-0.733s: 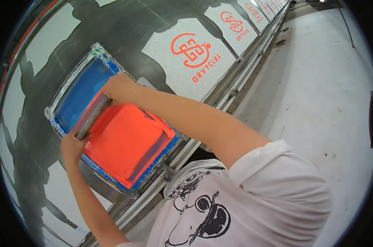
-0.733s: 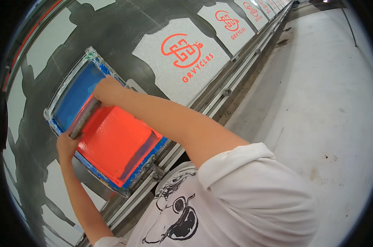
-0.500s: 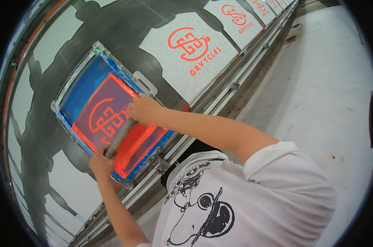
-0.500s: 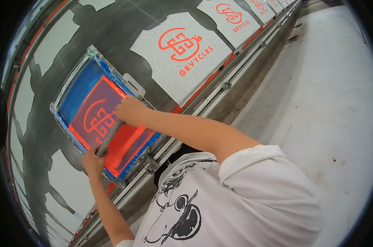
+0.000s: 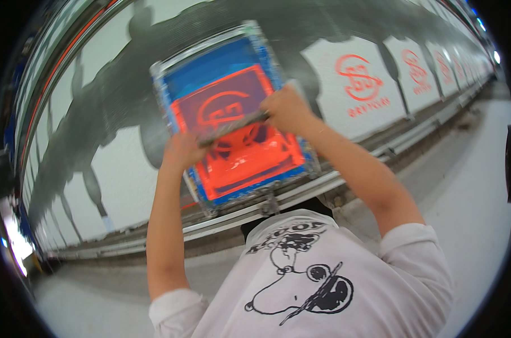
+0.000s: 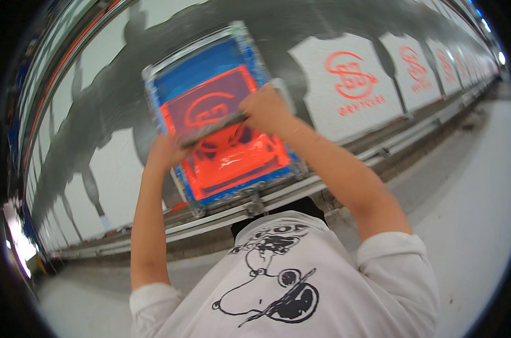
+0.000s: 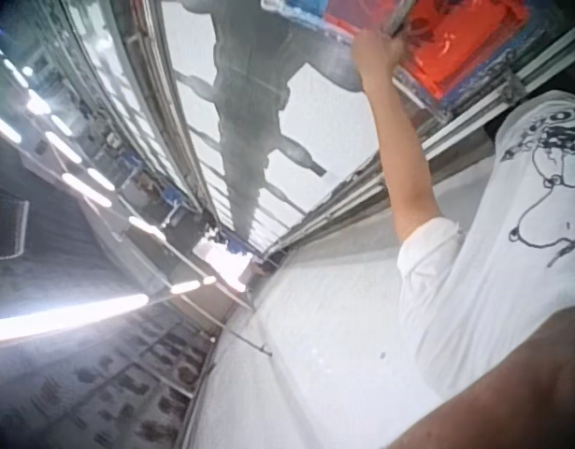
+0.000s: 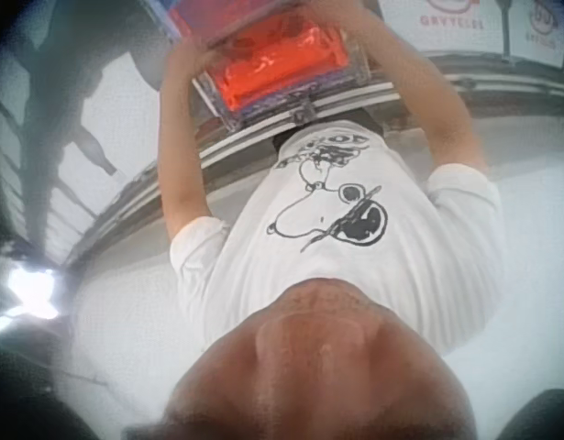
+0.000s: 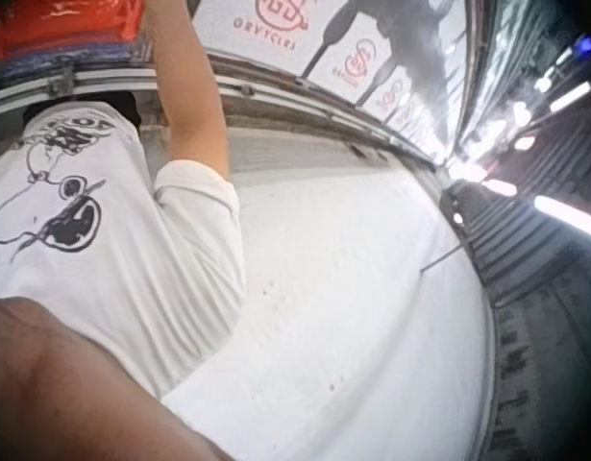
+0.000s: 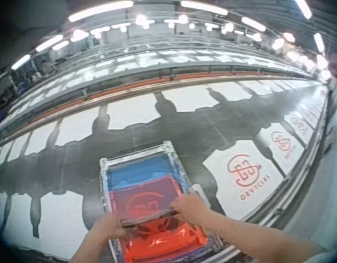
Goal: The person performs screen printing on a series of white t-shirts laid out on a flatbed press. They use a squeegee to pull red ink across a screen frame, imprinting a logo onto each shirt. The process involves repeatedly pulling the ink, lifting the screen, and moving to the next shirt in the line.
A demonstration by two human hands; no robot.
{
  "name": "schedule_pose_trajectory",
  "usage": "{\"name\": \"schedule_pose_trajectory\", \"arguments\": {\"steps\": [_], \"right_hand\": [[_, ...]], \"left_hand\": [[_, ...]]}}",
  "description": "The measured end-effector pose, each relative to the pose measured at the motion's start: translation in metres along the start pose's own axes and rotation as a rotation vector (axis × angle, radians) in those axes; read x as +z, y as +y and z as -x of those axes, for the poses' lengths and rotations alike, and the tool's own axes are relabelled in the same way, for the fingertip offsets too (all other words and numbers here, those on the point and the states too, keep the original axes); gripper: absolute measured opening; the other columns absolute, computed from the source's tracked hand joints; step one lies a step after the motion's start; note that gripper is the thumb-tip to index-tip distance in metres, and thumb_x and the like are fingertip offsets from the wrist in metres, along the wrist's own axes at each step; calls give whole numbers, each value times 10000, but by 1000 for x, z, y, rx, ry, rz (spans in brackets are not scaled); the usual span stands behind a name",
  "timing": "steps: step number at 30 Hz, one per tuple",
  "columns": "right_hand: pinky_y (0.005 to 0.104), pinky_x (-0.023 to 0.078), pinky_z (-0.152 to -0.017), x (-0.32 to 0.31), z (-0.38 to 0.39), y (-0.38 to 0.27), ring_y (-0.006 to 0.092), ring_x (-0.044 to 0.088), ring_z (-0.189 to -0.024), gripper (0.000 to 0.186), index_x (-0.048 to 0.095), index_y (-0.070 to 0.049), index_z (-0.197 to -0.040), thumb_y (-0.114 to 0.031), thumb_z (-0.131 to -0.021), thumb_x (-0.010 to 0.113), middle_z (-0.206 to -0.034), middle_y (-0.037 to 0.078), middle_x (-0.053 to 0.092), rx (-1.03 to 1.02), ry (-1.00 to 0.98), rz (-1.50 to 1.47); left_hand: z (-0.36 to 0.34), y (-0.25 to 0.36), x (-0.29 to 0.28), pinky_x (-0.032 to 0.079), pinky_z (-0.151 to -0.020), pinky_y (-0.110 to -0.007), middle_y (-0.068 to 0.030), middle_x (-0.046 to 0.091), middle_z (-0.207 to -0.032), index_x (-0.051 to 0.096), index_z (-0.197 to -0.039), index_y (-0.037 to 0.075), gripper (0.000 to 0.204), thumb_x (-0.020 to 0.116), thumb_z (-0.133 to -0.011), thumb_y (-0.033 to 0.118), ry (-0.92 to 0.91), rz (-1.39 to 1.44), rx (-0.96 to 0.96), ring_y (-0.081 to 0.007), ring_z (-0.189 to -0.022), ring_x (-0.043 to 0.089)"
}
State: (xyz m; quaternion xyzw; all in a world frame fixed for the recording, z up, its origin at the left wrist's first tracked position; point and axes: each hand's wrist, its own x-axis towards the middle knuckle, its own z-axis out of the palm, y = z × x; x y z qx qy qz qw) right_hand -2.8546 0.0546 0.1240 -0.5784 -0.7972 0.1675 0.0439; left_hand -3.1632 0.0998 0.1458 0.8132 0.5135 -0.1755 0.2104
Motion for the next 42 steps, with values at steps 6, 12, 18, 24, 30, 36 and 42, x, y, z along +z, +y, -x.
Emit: {"name": "schedule_pose_trajectory", "arguments": {"steps": [6,12,18,24,30,36,42], "right_hand": [[458,459,-820,-11,-112,34,304,682,-920,353,729,-112,-917,-408,-753,832,-902,65,726,24,142,4],[459,494,-825,6,-120,34,322,672,-928,352,736,-100,-965,-373,-767,836,-916,90,715,54,122,55],[457,491,-816,14,-40,4,329,652,-898,285,723,-111,-952,-223,-721,849,-900,83,691,36,31,10],[408,445,-844,44,88,-30,266,600,-942,309,688,-112,-935,-173,-681,853,-959,73,649,-66,51,-34],[418,439,-816,34,91,-26,279,639,-888,306,674,-110,-847,-301,-702,865,-868,68,670,-107,-16,-85],[450,448,-787,-3,-31,10,314,662,-861,342,689,-98,-843,-403,-768,823,-831,97,682,-70,118,30],[462,496,-796,0,-126,43,338,670,-882,364,710,-87,-875,-412,-761,827,-861,103,695,-16,213,21]], "left_hand": [[-89,-41,-66,567,-770,-471,-189,742,-877,780,-904,66,656,745,-739,700,23,34,-69,-383,-883,720],[-99,-43,-48,560,-776,-438,-121,758,-874,802,-962,120,570,772,-737,643,98,69,-85,-321,-891,728],[-24,-8,-7,559,-783,-444,-90,761,-892,802,-1005,155,474,783,-762,561,68,164,-86,-306,-893,727],[87,42,68,551,-841,-444,-104,746,-1042,780,-1067,148,471,844,-706,444,119,244,-130,-309,-995,702],[79,38,43,562,-809,-456,-140,745,-925,775,-1046,132,503,809,-759,543,-255,211,-111,-344,-913,712],[-17,-8,-21,553,-755,-461,-159,739,-862,786,-981,138,524,760,-791,627,-59,132,-90,-369,-864,712],[-108,-47,-58,551,-745,-440,-117,738,-818,788,-914,108,575,770,-747,659,53,76,-85,-324,-822,718]]}}
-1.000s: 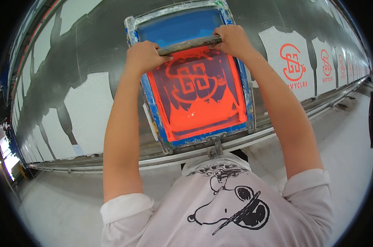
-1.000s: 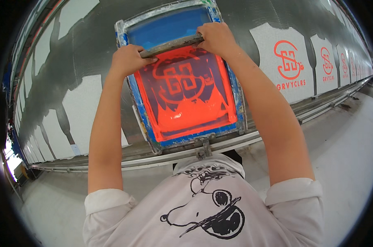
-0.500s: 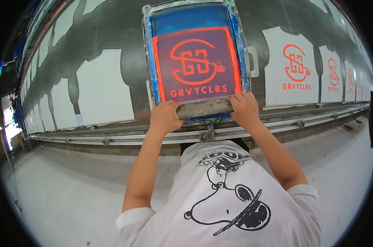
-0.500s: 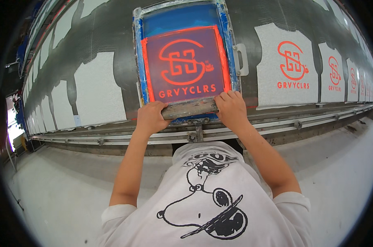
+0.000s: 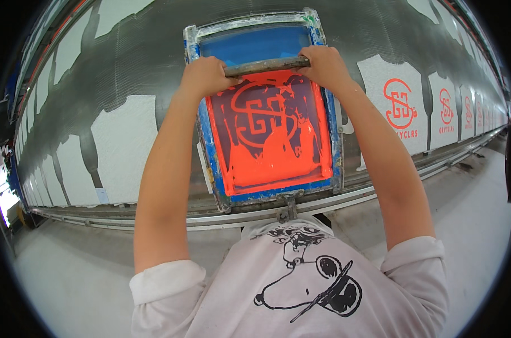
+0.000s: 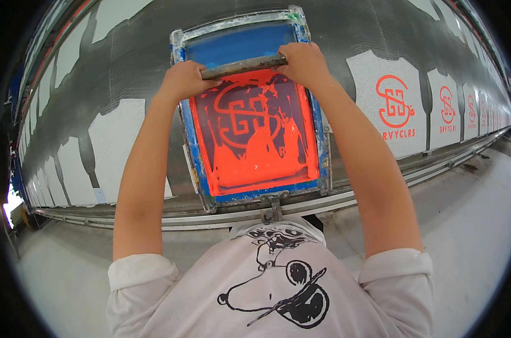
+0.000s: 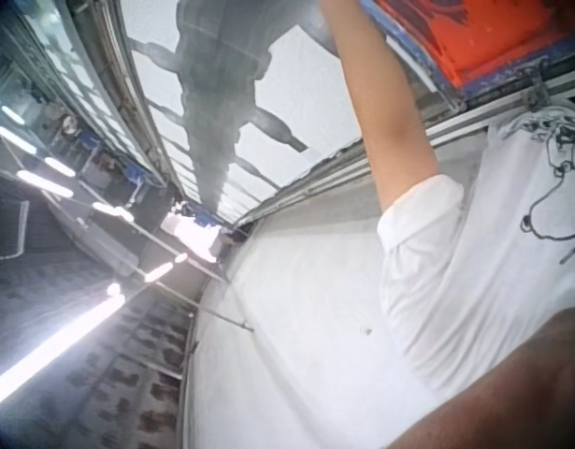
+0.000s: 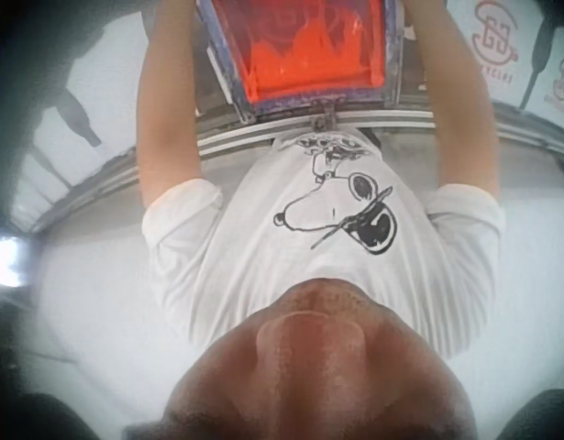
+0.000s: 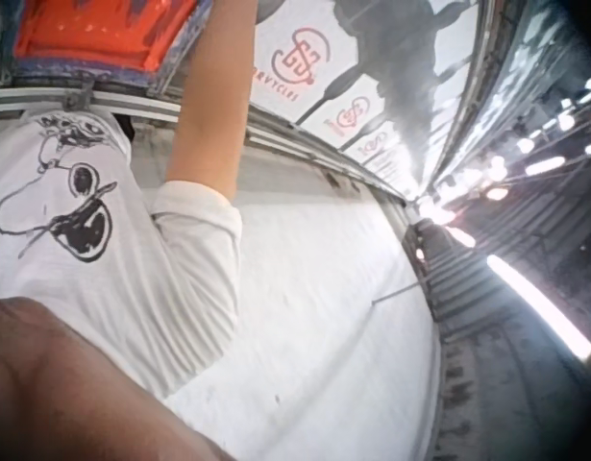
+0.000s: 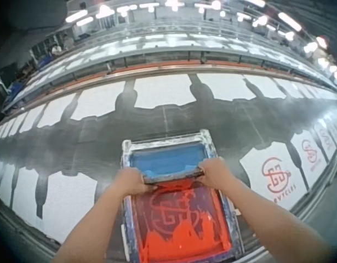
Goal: The person performs screen printing on a series of white t-shirts laid out on a flatbed press. They use a squeegee to pull red ink across a screen frame, imprinting a logo onto each shirt. The process involves repeatedly pulling the ink, lifting the screen, and moving to the next shirt in the line.
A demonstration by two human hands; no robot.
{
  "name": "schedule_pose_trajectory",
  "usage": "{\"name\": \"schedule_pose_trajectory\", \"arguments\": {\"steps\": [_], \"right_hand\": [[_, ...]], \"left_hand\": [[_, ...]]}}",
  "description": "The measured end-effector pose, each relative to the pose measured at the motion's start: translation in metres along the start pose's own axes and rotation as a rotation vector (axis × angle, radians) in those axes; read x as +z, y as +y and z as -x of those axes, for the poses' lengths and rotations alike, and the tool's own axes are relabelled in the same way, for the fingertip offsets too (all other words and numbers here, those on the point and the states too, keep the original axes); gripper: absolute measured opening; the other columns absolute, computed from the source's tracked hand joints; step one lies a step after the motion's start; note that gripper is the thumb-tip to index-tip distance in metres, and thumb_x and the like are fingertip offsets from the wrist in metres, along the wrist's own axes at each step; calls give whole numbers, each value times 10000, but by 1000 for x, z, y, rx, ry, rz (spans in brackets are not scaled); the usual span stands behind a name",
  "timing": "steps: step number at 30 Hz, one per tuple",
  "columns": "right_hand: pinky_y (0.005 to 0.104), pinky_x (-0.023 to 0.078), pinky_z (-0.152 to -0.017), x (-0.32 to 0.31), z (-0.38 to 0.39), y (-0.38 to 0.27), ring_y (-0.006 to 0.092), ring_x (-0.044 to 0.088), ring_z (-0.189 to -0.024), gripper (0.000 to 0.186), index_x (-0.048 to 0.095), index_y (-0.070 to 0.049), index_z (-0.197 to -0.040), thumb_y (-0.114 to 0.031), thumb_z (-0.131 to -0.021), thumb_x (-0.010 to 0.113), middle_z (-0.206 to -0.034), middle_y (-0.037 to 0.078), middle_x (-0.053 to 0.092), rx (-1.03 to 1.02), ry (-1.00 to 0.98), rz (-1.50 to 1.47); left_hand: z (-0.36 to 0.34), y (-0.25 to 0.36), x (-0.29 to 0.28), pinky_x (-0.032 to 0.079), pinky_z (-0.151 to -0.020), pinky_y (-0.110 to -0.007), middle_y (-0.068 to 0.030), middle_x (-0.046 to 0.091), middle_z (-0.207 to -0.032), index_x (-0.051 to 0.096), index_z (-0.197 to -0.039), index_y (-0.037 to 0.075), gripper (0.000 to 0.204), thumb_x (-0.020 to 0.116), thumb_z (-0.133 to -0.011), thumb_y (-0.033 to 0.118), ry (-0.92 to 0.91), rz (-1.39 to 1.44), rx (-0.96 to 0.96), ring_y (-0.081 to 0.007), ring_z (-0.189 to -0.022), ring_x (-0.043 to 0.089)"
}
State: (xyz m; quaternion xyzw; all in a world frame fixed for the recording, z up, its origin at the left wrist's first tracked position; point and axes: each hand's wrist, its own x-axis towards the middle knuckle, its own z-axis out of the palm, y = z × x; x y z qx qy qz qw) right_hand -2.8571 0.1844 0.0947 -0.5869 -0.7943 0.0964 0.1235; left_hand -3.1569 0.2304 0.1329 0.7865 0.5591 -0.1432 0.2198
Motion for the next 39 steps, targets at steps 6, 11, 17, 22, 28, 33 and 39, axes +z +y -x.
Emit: {"name": "schedule_pose_trajectory", "arguments": {"steps": [6,11,17,22,28,33,39], "right_hand": [[462,529,-777,4,3,-6,322,676,-899,386,725,-83,-902,-412,-739,843,-875,99,697,58,-40,21],[463,511,-765,-6,74,-33,322,664,-874,350,715,-84,-885,-372,-744,854,-849,91,690,70,-122,-12],[424,489,-783,-6,210,-74,278,635,-883,317,678,-100,-864,-270,-683,874,-866,63,644,-61,-134,-60],[421,472,-804,-6,238,-78,269,629,-909,388,677,-85,-948,-379,-751,836,-884,60,641,-103,-61,-111],[430,479,-815,3,213,-80,318,638,-934,503,670,-55,-1094,-489,-853,748,-947,114,670,-128,-2,-148],[445,503,-849,15,208,-72,338,659,-977,461,690,-26,-1100,-432,-885,738,-1000,145,706,-41,-183,-250],[414,517,-939,11,179,-17,311,684,-1057,387,718,-27,-1142,-365,-957,681,-1097,169,723,285,295,-399]], "left_hand": [[5,5,5,549,-759,-436,-93,747,-832,796,-930,134,535,770,-730,630,24,43,-53,-305,-857,723],[71,24,45,556,-775,-437,-90,756,-881,796,-981,144,501,796,-728,576,5,43,-17,-299,-889,723],[203,62,118,555,-806,-441,-91,757,-928,791,-988,130,485,820,-721,534,6,166,-80,-314,-924,716],[221,77,104,553,-802,-450,-105,745,-888,782,-979,114,476,823,-731,519,-103,81,-26,-321,-909,712],[184,89,131,555,-759,-475,-142,731,-845,759,-998,94,618,746,-772,669,248,180,171,-350,-858,713],[167,92,134,562,-730,-468,-146,730,-817,765,-975,85,799,664,-725,838,125,46,136,-345,-798,723],[127,72,125,555,-790,-474,-161,733,-882,771,-944,29,905,670,-668,884,-315,132,64,-339,-902,725]]}}
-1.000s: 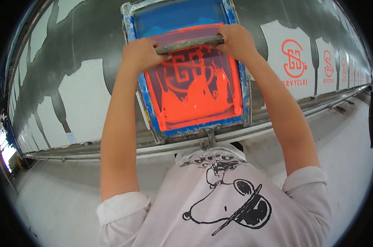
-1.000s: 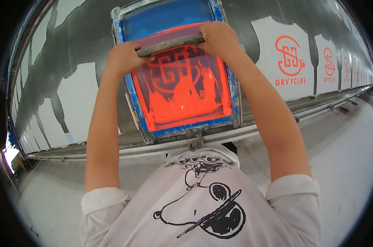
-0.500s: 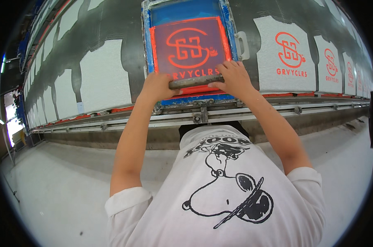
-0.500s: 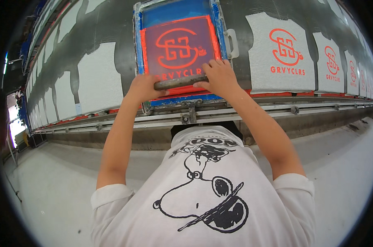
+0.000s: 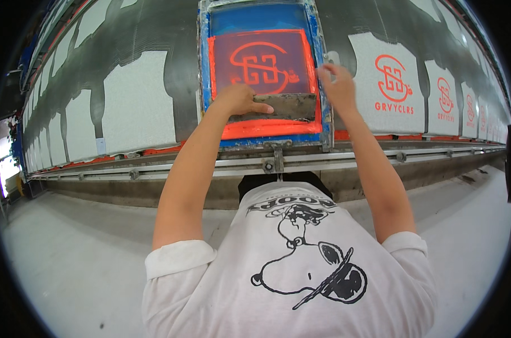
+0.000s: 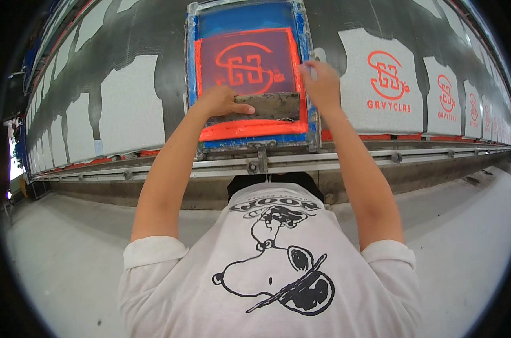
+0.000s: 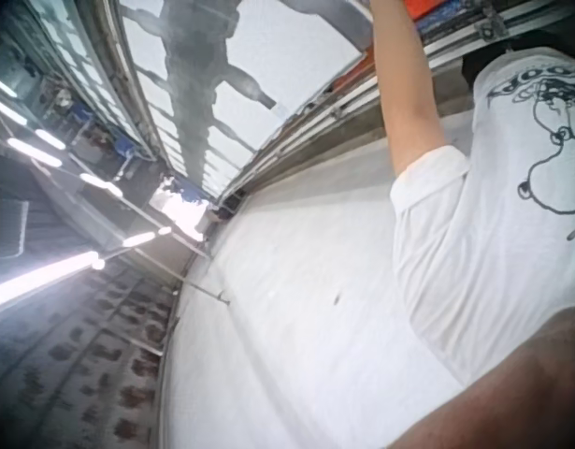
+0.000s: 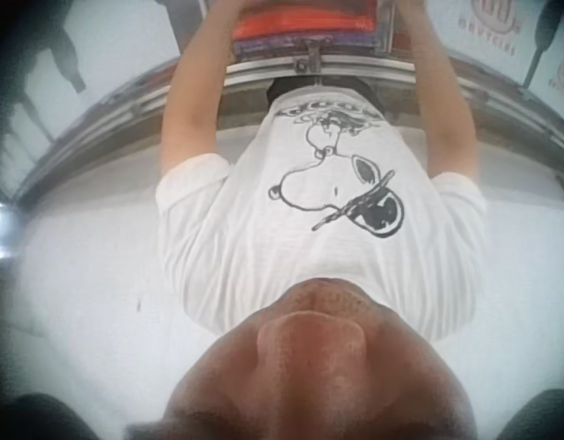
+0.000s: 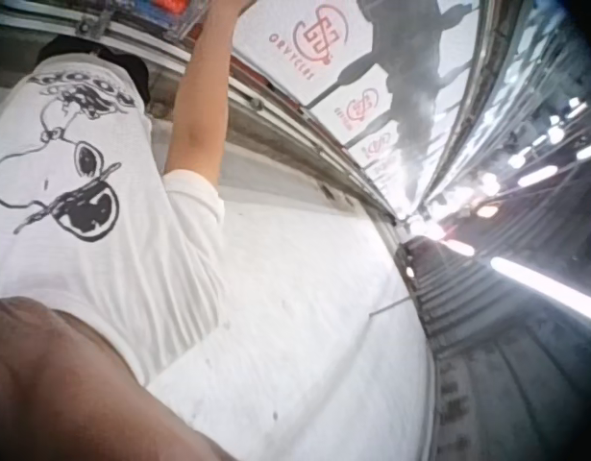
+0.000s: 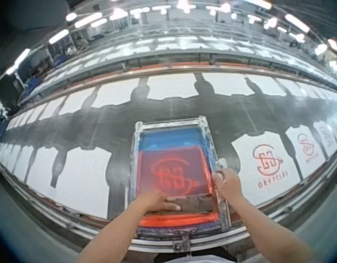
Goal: The person performs screen printing on a series of white t-shirts laid out on a flatbed press. They use a squeegee to pull red ink across a screen frame, imprinting a logo onto each shirt. The process involves repeatedly pulling the ink, lifting the screen, and moving to the next shirt in the line.
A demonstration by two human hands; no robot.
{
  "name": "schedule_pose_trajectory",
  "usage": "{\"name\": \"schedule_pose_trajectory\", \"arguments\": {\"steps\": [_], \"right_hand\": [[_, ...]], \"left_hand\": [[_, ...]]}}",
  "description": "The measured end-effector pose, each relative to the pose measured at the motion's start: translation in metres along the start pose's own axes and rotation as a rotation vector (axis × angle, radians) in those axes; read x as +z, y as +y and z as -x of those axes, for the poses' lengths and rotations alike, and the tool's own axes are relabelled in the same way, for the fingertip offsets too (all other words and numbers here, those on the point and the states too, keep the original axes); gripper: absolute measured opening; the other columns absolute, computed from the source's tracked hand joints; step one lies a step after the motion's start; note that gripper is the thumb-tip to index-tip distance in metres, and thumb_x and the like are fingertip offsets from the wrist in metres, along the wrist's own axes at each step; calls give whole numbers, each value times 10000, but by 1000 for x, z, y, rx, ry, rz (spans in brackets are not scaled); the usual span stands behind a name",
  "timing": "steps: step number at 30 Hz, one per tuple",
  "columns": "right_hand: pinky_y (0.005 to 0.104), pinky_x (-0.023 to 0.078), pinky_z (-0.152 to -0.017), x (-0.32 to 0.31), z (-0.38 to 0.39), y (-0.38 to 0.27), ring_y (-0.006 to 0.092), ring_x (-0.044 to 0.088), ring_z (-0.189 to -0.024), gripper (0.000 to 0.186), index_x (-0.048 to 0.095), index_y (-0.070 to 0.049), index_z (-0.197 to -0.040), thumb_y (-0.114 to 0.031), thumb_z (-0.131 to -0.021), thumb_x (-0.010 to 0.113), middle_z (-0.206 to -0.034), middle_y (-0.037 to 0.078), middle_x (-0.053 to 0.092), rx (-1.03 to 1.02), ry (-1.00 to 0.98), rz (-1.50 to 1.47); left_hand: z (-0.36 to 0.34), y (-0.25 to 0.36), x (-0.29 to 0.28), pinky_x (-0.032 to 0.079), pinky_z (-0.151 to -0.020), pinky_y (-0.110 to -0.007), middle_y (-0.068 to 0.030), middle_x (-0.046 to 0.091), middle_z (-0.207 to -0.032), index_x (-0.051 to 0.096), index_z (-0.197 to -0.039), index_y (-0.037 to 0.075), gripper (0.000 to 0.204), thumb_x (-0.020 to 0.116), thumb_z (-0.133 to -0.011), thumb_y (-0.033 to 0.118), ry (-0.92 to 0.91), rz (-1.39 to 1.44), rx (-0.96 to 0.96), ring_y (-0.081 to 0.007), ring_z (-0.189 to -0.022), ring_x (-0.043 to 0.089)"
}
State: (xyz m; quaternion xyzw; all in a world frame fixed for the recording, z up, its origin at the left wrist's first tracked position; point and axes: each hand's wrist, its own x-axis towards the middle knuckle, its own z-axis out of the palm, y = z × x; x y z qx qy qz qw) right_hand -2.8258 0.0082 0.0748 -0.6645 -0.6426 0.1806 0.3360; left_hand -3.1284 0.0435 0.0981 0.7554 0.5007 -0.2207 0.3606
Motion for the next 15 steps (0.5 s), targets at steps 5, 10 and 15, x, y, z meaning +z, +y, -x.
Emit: {"name": "schedule_pose_trajectory", "arguments": {"steps": [5,10,15], "right_hand": [[388,529,-794,15,-46,66,278,682,-864,465,670,8,-1200,-373,-934,699,-984,134,727,431,174,-71],[348,469,-656,35,-52,79,168,595,-737,424,680,49,-1112,-343,-950,677,-835,89,681,614,44,-282],[345,455,-656,29,-48,57,139,565,-736,393,692,49,-990,-342,-955,680,-807,88,665,555,142,-164]], "left_hand": [[-12,-7,-31,527,-840,-475,-242,722,-980,748,-1052,-28,902,722,-710,806,-12,113,156,-388,-972,695],[-17,-22,-93,524,-834,-470,-225,725,-965,747,-1042,-27,841,772,-698,740,79,166,234,-370,-956,693],[-23,-20,-160,525,-803,-452,-148,737,-948,763,-1025,59,680,800,-709,661,238,80,261,-335,-934,694]]}}
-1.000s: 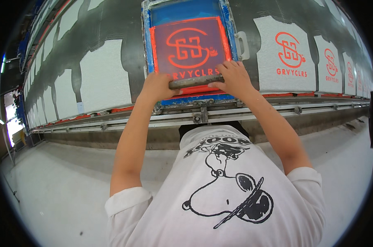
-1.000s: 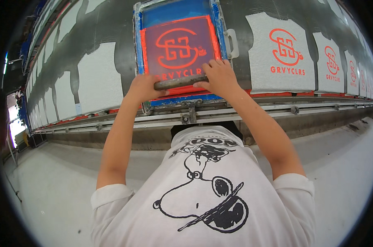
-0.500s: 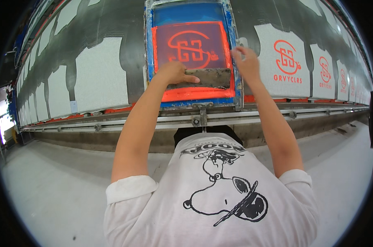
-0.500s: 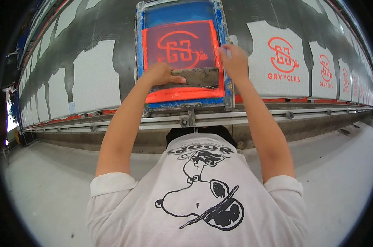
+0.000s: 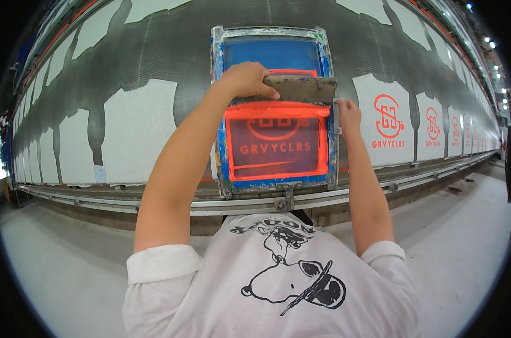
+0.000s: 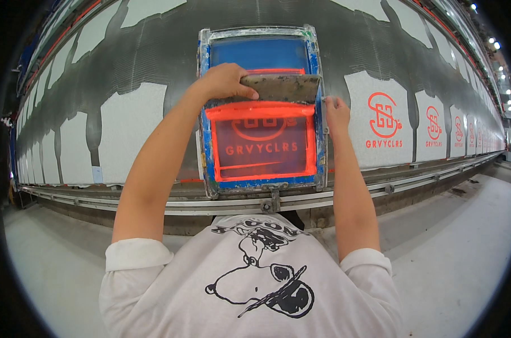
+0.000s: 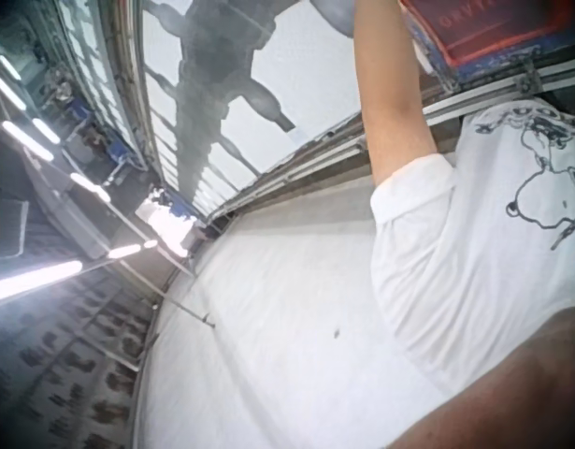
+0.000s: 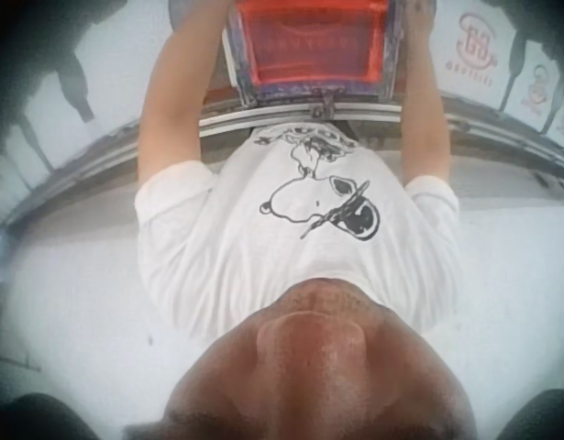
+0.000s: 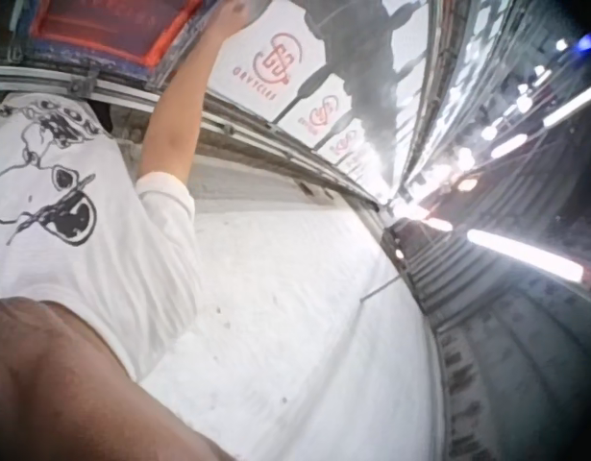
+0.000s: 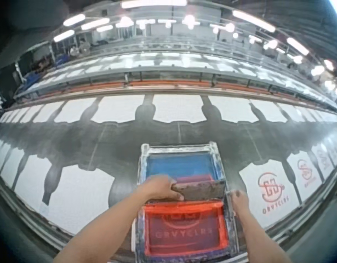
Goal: The person performs screen printing on a series of white t-shirts laid out on a flatbed press. They use a squeegee to pull red ink across a screen frame, imprinting a logo onto each shirt. The process involves repeatedly pulling the ink, lifting the screen, and moving to the next shirt in the line.
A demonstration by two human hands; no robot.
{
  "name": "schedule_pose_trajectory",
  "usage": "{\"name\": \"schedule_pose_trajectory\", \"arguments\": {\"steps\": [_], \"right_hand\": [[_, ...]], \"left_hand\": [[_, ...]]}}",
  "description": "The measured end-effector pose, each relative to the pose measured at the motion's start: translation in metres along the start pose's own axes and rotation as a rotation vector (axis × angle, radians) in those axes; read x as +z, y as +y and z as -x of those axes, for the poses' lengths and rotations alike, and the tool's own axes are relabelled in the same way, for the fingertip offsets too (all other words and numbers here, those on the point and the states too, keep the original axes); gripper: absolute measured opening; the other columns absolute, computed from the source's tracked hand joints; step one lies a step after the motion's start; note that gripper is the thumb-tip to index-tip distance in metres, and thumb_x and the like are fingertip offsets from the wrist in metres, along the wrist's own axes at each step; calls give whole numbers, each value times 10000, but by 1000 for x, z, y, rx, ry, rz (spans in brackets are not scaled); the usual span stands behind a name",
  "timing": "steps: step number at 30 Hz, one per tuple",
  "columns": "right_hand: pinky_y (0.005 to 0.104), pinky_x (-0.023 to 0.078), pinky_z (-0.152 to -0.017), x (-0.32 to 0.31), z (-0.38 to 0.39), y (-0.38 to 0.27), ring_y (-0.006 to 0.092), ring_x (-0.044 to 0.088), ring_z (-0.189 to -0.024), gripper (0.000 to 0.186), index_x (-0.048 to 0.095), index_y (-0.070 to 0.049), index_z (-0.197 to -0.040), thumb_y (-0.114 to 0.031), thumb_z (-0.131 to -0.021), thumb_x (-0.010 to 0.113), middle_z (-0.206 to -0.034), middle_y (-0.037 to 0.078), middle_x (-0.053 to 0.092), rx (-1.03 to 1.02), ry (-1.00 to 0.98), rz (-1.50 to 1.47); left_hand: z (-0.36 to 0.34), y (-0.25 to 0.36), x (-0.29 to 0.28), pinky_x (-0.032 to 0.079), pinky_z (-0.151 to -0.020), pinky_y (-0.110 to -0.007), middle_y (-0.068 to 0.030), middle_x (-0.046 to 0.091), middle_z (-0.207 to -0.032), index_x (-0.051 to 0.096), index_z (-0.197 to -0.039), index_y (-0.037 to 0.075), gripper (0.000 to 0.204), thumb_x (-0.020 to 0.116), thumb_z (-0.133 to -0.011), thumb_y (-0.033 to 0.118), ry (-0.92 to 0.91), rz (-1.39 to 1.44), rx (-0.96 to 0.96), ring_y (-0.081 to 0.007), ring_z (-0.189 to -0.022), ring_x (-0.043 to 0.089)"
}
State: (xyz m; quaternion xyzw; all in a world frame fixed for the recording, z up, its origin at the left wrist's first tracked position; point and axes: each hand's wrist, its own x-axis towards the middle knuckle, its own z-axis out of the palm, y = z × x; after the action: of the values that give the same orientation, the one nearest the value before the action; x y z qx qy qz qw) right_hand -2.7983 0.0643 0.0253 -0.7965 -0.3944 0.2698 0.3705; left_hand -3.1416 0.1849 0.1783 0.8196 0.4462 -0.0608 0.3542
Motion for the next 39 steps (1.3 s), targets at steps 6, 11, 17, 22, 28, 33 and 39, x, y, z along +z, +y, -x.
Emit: {"name": "schedule_pose_trajectory", "arguments": {"steps": [6,11,17,22,28,33,39], "right_hand": [[335,467,-678,-15,9,-16,130,574,-751,404,695,63,-1058,-330,-963,679,-828,93,680,12,-40,-132],[247,355,-574,-12,7,-3,34,451,-665,262,724,-13,-1079,-251,-984,673,-782,-46,595,-105,51,-180],[330,515,-767,-10,0,-6,176,673,-841,376,722,43,-1092,-303,-948,691,-946,130,747,-66,-26,-266],[337,520,-817,-7,2,-13,188,680,-893,359,733,29,-1093,-295,-949,677,-979,129,753,-41,-71,-263],[320,506,-882,-22,-6,-63,161,649,-962,344,727,-31,-1167,-306,-964,689,-1025,76,739,-135,35,-326],[263,452,-713,53,64,-130,68,552,-798,335,710,-50,-1201,-290,-969,689,-907,6,667,-103,-61,-287],[231,322,-517,202,159,-173,24,431,-589,314,690,-80,-1226,-253,-964,688,-750,-55,552,-98,-47,-367]], "left_hand": [[-27,-18,0,526,-817,-469,-101,732,-991,740,-1092,136,410,747,-830,451,297,-239,66,-338,-996,671],[-8,1,32,524,-833,-471,-77,728,-1028,736,-1096,169,318,756,-829,340,422,-166,59,-324,-1027,657],[72,20,127,510,-872,-457,-41,734,-1103,724,-1127,174,375,791,-758,187,512,-184,140,-322,-990,657],[169,55,232,459,-944,-420,-29,673,-1244,689,-1187,137,528,782,-671,79,617,-173,169,-265,-1058,617],[193,51,213,475,-979,-408,-13,673,-1275,658,-1260,132,611,791,-667,73,603,-102,204,-242,-1113,616],[245,-26,177,481,-1024,-421,-50,661,-1333,642,-1301,99,606,782,-712,79,546,4,141,-261,-1228,606],[337,-160,123,495,-1037,-414,-92,658,-1344,643,-1307,80,607,768,-713,75,340,57,2,-269,-1251,609]]}}
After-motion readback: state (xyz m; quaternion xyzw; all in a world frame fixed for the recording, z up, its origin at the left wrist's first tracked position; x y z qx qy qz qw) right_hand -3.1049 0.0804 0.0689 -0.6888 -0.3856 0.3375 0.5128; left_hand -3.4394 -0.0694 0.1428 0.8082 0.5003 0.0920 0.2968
